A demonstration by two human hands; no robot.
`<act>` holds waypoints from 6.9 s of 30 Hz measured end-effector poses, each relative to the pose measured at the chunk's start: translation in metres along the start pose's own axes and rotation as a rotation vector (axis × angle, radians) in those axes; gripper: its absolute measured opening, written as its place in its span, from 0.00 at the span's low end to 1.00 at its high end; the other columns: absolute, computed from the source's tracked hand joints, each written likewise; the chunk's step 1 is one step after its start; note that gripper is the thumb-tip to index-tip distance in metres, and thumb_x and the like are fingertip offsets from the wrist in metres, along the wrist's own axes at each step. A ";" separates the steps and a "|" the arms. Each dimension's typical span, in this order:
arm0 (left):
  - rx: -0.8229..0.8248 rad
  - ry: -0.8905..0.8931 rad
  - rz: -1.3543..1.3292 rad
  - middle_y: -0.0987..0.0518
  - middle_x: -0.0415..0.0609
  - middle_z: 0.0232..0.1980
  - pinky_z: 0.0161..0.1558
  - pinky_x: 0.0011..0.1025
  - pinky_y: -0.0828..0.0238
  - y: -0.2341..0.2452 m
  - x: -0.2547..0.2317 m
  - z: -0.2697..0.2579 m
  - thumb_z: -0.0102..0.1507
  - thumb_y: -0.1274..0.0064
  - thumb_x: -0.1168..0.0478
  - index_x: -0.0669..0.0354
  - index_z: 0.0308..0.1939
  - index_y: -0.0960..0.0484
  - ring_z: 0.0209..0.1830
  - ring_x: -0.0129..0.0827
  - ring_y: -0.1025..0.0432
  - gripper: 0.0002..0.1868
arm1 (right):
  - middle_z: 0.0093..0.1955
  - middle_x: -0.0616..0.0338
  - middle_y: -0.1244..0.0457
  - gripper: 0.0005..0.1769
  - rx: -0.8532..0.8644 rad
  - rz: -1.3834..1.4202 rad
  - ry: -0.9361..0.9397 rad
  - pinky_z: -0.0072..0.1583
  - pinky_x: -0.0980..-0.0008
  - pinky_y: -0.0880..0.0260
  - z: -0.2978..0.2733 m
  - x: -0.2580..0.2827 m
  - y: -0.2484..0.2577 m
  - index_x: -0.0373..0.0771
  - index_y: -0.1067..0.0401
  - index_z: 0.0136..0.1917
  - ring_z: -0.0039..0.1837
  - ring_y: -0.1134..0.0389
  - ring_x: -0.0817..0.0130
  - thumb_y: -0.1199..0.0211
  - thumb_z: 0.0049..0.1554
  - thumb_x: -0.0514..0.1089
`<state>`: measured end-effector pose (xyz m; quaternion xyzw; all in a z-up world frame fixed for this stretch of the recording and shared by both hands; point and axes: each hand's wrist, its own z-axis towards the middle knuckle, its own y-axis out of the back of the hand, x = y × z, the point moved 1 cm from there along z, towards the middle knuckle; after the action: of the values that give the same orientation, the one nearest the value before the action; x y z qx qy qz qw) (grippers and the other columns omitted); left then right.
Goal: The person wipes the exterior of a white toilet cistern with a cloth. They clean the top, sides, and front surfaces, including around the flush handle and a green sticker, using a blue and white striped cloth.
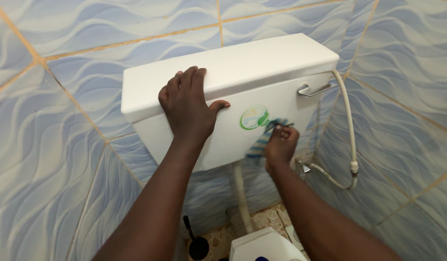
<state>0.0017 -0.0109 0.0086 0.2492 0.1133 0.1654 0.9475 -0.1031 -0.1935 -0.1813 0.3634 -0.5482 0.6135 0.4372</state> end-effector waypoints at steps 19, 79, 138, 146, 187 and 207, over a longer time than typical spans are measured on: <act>0.135 0.133 0.152 0.34 0.54 0.60 0.66 0.49 0.52 -0.008 -0.031 0.021 0.43 0.26 0.33 0.64 0.57 0.31 0.64 0.49 0.42 0.53 | 0.58 0.58 0.33 0.15 -0.198 0.452 -0.473 0.55 0.57 0.24 0.048 0.035 0.013 0.49 0.34 0.57 0.57 0.30 0.63 0.34 0.60 0.47; 0.389 -0.156 0.097 0.28 0.51 0.58 0.57 0.42 0.42 -0.098 -0.148 0.076 0.62 0.45 0.37 0.55 0.61 0.28 0.59 0.44 0.35 0.33 | 0.50 0.60 0.32 0.20 0.459 0.548 -0.163 0.53 0.66 0.26 0.191 0.091 0.061 0.44 0.33 0.59 0.51 0.30 0.68 0.28 0.57 0.41; 0.868 -0.006 -0.070 0.14 0.44 0.55 0.67 0.56 0.39 -0.093 -0.116 0.133 0.68 0.82 0.30 0.44 0.58 0.16 0.69 0.53 0.37 0.40 | 0.41 0.55 0.35 0.14 0.277 0.119 -0.007 0.40 0.72 0.32 0.039 0.153 -0.032 0.36 0.36 0.54 0.39 0.34 0.70 0.34 0.60 0.40; 0.799 0.049 -0.195 0.23 0.47 0.66 0.70 0.60 0.51 -0.101 -0.111 0.135 0.56 0.90 0.17 0.40 0.64 0.19 0.73 0.56 0.44 0.55 | 0.38 0.57 0.35 0.03 0.186 0.196 -0.082 0.38 0.70 0.35 0.104 0.172 0.003 0.32 0.28 0.47 0.37 0.35 0.70 0.38 0.61 0.35; 0.768 0.014 -0.461 0.27 0.68 0.66 0.72 0.52 0.54 -0.141 -0.091 0.151 0.56 0.83 0.15 0.57 0.63 0.21 0.72 0.65 0.43 0.59 | 0.40 0.59 0.33 0.05 0.110 -0.035 0.051 0.42 0.73 0.31 0.083 0.170 -0.003 0.36 0.31 0.50 0.39 0.33 0.73 0.37 0.60 0.35; 0.610 0.011 -0.511 0.15 0.48 0.55 0.55 0.33 0.26 0.004 0.067 0.099 0.58 0.36 0.47 0.54 0.49 0.12 0.51 0.36 0.20 0.21 | 0.44 0.63 0.32 0.04 0.314 -0.223 0.531 0.48 0.75 0.28 -0.073 0.139 -0.076 0.40 0.29 0.47 0.45 0.30 0.75 0.34 0.60 0.38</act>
<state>0.0917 -0.0260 0.0862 0.4822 0.2205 -0.1155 0.8399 -0.0792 -0.1005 -0.0355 0.3114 -0.2708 0.7121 0.5680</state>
